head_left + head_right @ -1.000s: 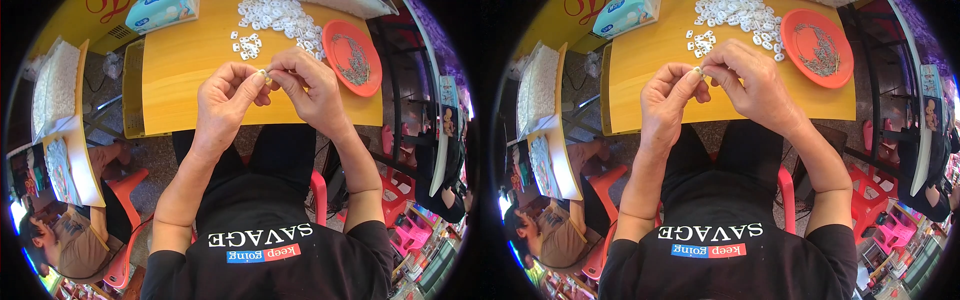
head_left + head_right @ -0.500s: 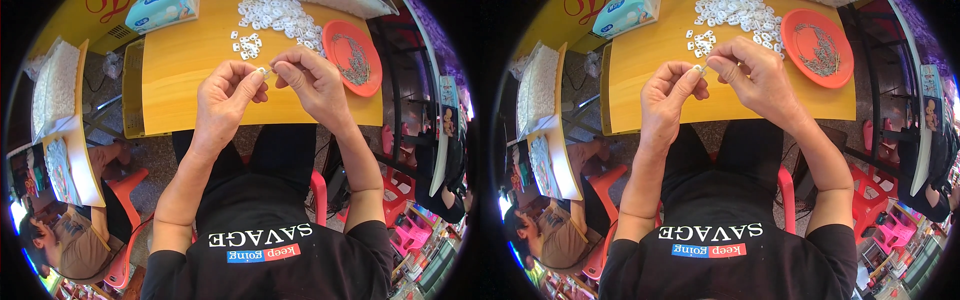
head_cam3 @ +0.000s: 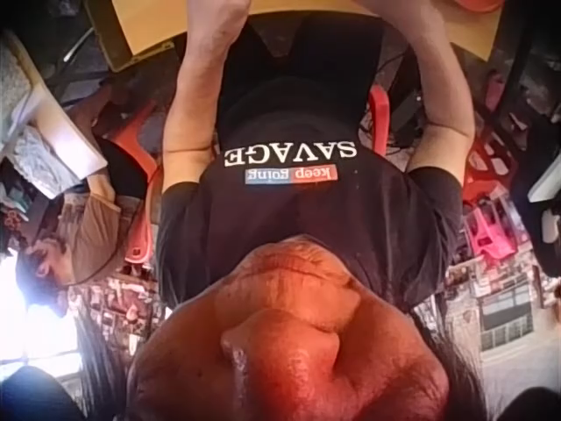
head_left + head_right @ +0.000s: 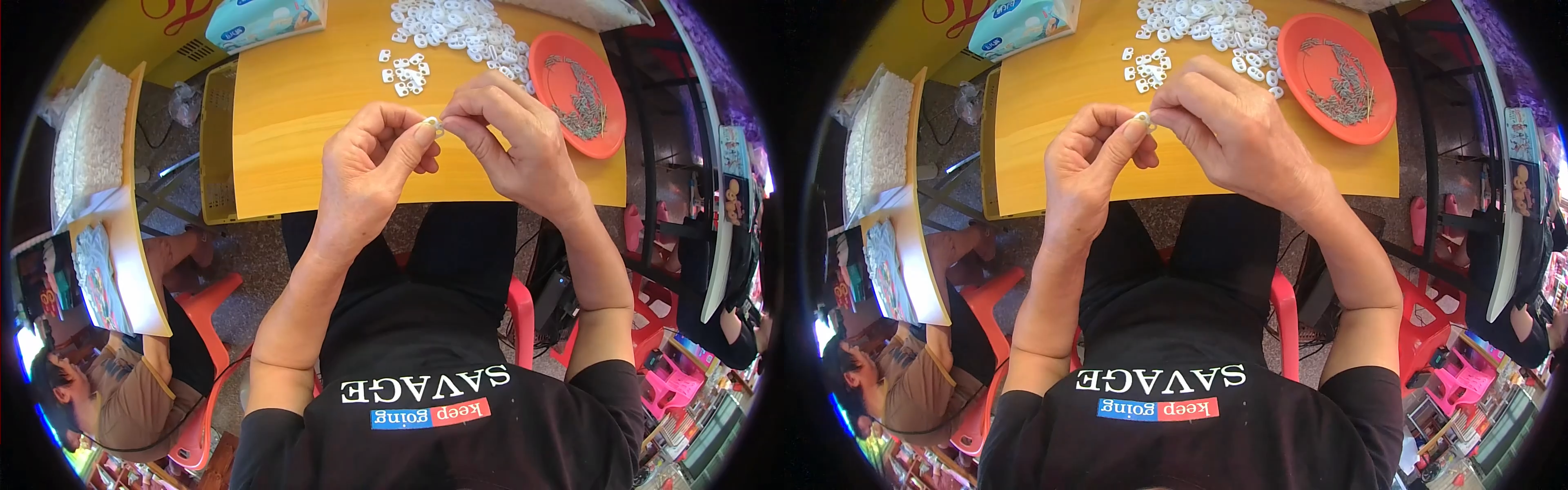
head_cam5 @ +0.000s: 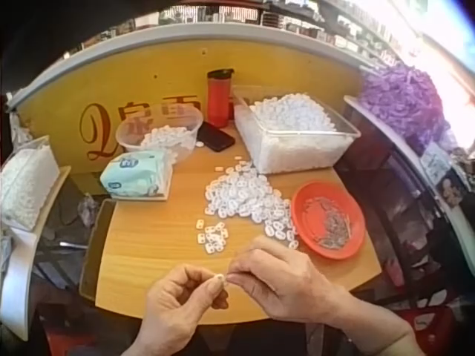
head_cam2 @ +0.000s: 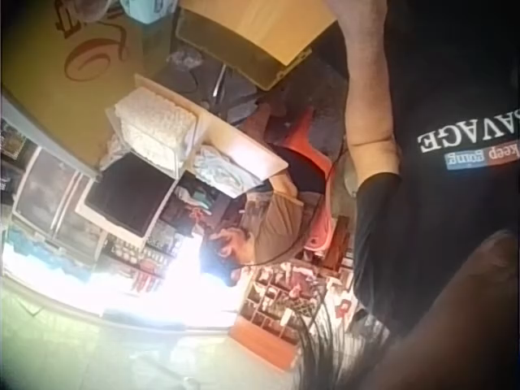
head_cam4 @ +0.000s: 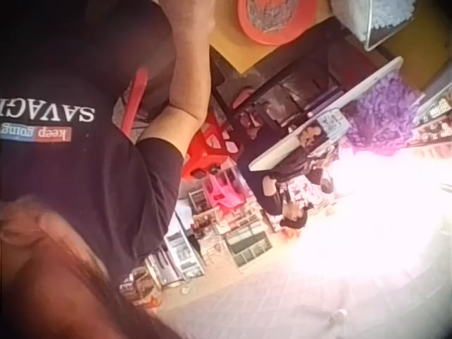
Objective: Assemble small white plastic clips with metal rings at a workbench.
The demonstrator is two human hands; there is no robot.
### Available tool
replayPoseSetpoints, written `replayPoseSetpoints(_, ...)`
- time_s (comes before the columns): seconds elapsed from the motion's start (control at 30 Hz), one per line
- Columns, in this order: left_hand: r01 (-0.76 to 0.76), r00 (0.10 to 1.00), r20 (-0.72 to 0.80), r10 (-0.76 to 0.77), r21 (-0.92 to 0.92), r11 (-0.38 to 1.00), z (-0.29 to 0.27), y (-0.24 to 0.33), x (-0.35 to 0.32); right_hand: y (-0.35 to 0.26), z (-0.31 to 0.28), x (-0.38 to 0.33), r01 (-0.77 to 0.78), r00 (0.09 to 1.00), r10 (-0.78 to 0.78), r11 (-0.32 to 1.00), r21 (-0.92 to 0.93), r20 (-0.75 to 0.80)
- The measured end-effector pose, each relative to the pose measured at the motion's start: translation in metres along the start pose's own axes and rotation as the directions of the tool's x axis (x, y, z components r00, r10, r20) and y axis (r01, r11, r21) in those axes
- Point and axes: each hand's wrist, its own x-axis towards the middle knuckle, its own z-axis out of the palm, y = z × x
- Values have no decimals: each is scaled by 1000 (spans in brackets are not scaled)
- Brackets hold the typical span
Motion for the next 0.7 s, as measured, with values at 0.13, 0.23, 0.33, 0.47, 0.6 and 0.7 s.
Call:
replayPoseSetpoints(0.13, -15, 1000, -6, 15, -16, 1000, 3, -3, 1, -2, 6, -6, -252, 967, 252, 953, 166, 25)
replayPoseSetpoints(0.23, -36, 999, -20, 37, 39, 999, 3, -6, 1, -7, 6, -7, -410, 912, 393, 855, 316, 120)
replayPoseSetpoints(0.33, -26, 999, -40, 29, 72, 997, 3, -8, 2, -5, 9, -8, -421, 907, 400, 854, 305, 130)
replayPoseSetpoints(0.47, -11, 999, -30, 12, 58, 998, 0, -13, 6, -3, 9, -9, -463, 886, 439, 824, 325, 150)
replayPoseSetpoints(0.6, -23, 999, -22, 25, 80, 997, -2, -10, 6, -1, 10, -10, -508, 860, 491, 799, 322, 137)
replayPoseSetpoints(0.7, -37, 999, -21, 40, 121, 992, -2, -7, 5, 2, 10, -10, -491, 871, 479, 837, 239, 113)
